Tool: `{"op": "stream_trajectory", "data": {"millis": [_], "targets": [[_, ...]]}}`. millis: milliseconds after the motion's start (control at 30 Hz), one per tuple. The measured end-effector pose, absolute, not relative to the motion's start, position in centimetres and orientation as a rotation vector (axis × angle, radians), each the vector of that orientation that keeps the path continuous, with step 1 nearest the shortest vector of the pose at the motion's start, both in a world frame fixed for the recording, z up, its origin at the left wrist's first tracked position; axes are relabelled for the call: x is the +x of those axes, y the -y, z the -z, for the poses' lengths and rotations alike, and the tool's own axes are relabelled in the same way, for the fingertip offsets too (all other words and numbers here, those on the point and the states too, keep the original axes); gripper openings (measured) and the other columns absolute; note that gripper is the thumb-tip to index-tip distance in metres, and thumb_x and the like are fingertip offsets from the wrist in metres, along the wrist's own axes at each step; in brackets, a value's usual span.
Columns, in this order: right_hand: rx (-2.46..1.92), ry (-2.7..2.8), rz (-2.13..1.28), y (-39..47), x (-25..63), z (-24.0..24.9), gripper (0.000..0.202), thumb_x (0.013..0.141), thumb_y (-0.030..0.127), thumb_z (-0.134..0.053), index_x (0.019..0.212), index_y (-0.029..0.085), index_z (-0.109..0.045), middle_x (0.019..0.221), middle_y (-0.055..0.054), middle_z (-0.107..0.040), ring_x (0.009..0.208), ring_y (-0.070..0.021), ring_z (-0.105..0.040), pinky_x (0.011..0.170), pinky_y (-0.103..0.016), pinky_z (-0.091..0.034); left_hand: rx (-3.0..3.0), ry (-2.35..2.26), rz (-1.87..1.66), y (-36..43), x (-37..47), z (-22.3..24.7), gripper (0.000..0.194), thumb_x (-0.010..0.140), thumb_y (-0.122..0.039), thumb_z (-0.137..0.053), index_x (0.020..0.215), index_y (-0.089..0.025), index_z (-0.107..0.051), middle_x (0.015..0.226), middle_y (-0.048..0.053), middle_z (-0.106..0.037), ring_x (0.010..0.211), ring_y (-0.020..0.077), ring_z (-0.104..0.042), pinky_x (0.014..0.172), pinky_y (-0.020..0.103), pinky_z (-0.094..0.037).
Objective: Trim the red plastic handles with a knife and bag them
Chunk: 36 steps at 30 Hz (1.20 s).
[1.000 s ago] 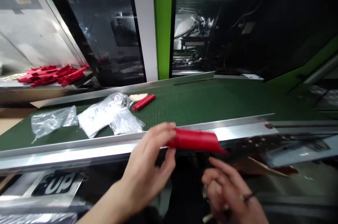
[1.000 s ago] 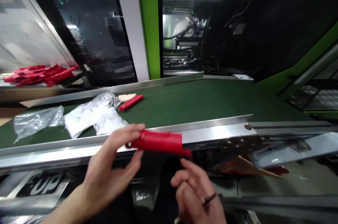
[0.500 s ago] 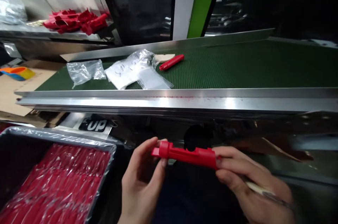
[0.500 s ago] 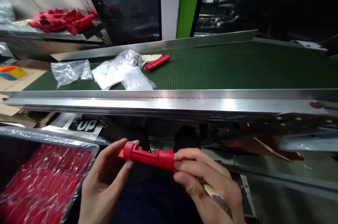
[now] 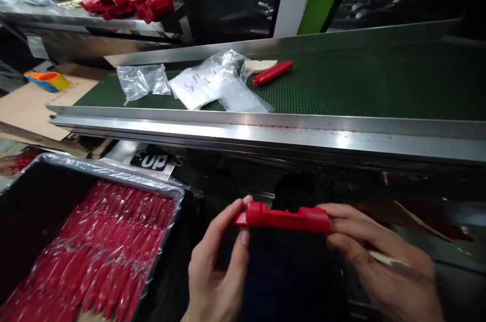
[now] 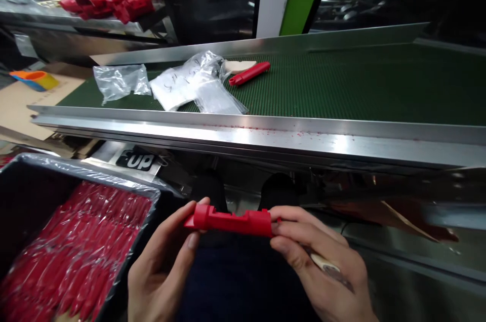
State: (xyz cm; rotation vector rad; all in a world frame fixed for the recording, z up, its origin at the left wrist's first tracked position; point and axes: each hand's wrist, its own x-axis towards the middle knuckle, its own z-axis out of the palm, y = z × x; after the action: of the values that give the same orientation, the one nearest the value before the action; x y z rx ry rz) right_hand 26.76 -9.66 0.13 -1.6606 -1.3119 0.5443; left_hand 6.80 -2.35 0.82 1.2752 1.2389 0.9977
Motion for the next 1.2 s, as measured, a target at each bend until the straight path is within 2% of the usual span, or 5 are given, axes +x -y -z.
{"op": "stream_trajectory", "data": {"millis": [200,433,667,1000,1200], "targets": [[-1.693,0.983,-0.755,10.3,27.0,1.7,0.009,0.087,0.031,-0.065,0.089,0.025,-0.071,0.105,-0.004,-0.069,0.066,-0.0127,-0.061,0.055,-0.021,-0.051,1.418,-1.265,-0.953,2.5,6.1,-0.7,0.033,0.089,-0.023,-0.06,0.119,-0.035,-0.064,0.114,-0.003,-0.07,0.097,0.016,-0.069,0.098,0.032,-0.054],[-1.646,0.744,-0.962,10.3,26.6,2.4,0.017,0.088,0.037,-0.064,0.094,0.023,-0.07,0.066,-0.001,-0.058,0.059,-0.0137,-0.053,0.052,-0.024,-0.047,1.446,-1.25,-0.944,2.0,5.9,-0.6,0.031,0.089,-0.024,-0.061,0.118,-0.036,-0.065,0.103,-0.004,-0.072,0.081,0.0096,-0.069,0.087,0.02,-0.057],[-1.526,0.702,-1.093,9.9,26.5,1.1,0.022,0.086,0.037,-0.065,0.101,0.022,-0.073,0.071,-0.006,-0.065,0.059,-0.0145,-0.057,0.049,-0.023,-0.05,1.158,-1.275,-0.891,1.4,6.3,-0.6,0.024,0.088,-0.032,-0.063,0.111,-0.025,-0.068,0.094,0.0,-0.073,0.076,0.0095,-0.069,0.073,0.014,-0.057],[-1.457,0.575,-1.198,8.6,25.3,-0.3,0.021,0.086,0.039,-0.065,0.097,0.022,-0.074,0.074,-0.008,-0.069,0.054,-0.0133,-0.059,0.039,-0.017,-0.042,1.121,-1.276,-0.921,1.1,6.1,-0.2,0.027,0.087,-0.033,-0.065,0.113,-0.026,-0.068,0.09,-0.001,-0.073,0.071,0.0096,-0.068,0.07,0.014,-0.056],[-1.495,0.594,-1.267,8.9,25.1,-0.1,0.03,0.09,0.042,-0.06,0.111,0.021,-0.067,0.084,-0.009,-0.071,0.042,-0.006,-0.048,0.036,-0.016,-0.036,1.125,-1.299,-0.896,0.8,5.6,0.3,0.029,0.086,-0.035,-0.066,0.114,-0.025,-0.068,0.087,-0.001,-0.073,0.069,0.0092,-0.068,0.067,0.014,-0.055]]}}
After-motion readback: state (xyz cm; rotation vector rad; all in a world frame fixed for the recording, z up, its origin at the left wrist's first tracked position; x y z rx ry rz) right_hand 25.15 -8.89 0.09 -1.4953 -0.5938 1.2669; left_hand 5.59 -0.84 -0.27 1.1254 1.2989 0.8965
